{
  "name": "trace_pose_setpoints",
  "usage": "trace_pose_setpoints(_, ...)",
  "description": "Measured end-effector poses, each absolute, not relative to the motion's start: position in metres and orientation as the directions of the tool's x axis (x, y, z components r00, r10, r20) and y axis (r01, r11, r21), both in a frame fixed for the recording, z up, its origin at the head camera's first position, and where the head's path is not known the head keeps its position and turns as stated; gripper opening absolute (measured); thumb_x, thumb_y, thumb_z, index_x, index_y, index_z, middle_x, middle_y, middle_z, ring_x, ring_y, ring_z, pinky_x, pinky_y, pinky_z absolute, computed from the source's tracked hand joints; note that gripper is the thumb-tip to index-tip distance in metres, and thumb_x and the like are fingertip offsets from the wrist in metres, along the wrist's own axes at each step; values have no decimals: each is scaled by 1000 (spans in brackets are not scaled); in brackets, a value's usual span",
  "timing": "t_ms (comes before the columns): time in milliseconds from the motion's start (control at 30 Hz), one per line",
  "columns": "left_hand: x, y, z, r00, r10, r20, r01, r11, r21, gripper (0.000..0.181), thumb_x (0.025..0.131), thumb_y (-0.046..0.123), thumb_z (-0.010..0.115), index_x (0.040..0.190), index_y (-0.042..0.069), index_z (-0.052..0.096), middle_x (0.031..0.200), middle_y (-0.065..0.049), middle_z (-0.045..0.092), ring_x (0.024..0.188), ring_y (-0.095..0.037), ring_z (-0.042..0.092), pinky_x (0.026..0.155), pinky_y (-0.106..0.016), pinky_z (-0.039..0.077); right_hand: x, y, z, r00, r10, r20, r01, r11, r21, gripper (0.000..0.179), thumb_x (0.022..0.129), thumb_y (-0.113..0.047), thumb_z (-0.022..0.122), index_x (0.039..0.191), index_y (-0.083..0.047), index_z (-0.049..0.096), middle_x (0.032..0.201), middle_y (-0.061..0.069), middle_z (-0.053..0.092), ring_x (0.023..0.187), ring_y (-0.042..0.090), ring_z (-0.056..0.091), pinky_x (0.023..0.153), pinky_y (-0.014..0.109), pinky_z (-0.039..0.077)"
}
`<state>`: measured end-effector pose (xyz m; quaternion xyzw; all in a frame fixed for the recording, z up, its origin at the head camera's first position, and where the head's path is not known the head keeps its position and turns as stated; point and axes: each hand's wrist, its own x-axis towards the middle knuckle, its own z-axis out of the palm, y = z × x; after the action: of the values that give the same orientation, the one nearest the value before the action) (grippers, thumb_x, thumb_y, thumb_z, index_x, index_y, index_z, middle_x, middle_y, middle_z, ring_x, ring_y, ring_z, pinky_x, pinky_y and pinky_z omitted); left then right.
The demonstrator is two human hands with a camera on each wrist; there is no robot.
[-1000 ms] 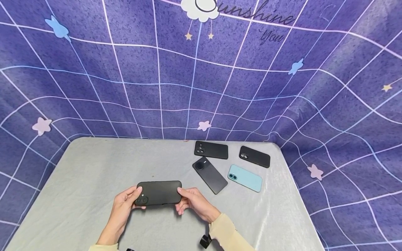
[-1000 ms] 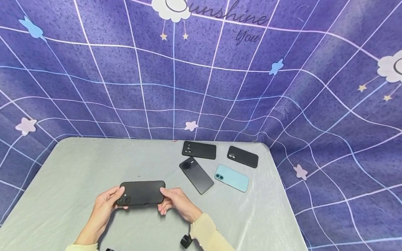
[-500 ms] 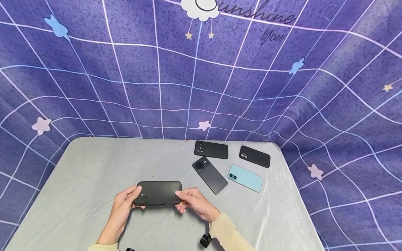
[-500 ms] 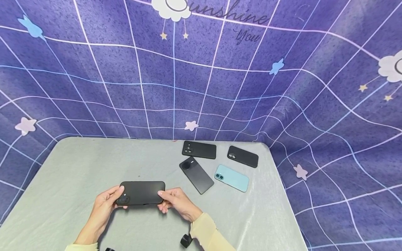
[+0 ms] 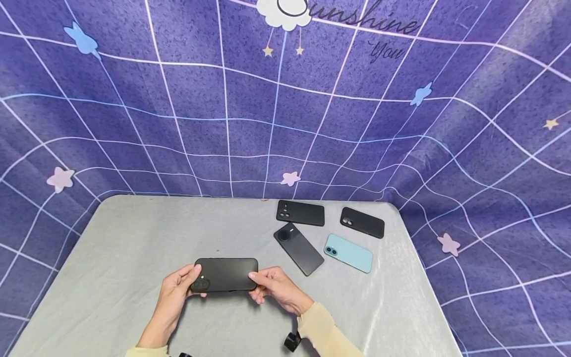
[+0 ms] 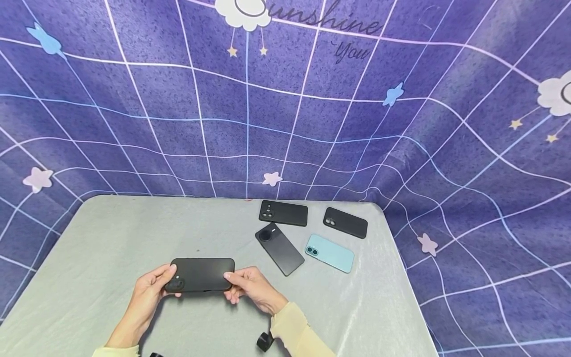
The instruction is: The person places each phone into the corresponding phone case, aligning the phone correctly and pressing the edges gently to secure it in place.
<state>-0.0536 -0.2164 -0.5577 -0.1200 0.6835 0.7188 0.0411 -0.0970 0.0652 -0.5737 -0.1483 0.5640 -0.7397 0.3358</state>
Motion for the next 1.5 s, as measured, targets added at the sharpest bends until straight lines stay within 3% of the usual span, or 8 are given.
trace_pose_setpoints(133, -54, -216, -558, -966, -107, -236, -231, -63, 971, 56, 113, 27, 59, 144, -19, 51, 102, 4, 78, 78, -17, 74, 68, -35, 65, -97, 66, -573, -726, -668, -161, 337, -142, -931, 32, 111, -21, 59, 86, -5, 68, 71, -2, 69, 57, 5, 60, 58, 18, 55)
trace_pose_setpoints(467, -55, -217, -558, -965, -96, -245, -240, -55, 969, 57, 113, 29, 59, 145, -18, 50, 107, 0, 78, 83, -17, 76, 71, -37, 66, -99, 63, -575, -753, -642, -142, 314, -162, -935, 36, 114, -24, 55, 87, -4, 67, 69, -2, 67, 57, 6, 60, 57, 19, 54)
trace_pose_setpoints(767, -54, -217, -556, -959, -102, -265, -260, -59, 964, 58, 112, 30, 61, 145, -17, 51, 105, 1, 79, 83, -17, 76, 71, -38, 66, -100, 67, -572, -706, -692, -152, 369, -175, -913, 32, 114, -23, 52, 93, -5, 68, 76, -1, 71, 62, 7, 63, 61, 19, 55)
trace_pose_setpoints(1067, -53, -217, -555, -967, -99, -234, -229, -60, 971, 57, 113, 29, 59, 143, -19, 51, 103, 1, 78, 79, -17, 74, 69, -36, 65, -100, 68, -571, -700, -699, -142, 345, -157, -925, 26, 111, -15, 57, 91, -4, 67, 75, -2, 69, 63, 6, 61, 61, 18, 55)
trace_pose_setpoints(1500, -53, -217, -557, -961, -101, -256, -251, -60, 966, 60, 113, 32, 59, 145, -18, 50, 101, 1, 79, 77, -18, 75, 71, -35, 66, -99, 66, -571, -727, -675, -127, 310, -158, -938, 29, 112, -16, 56, 86, -6, 66, 72, -4, 68, 60, 6, 60, 60, 18, 54)
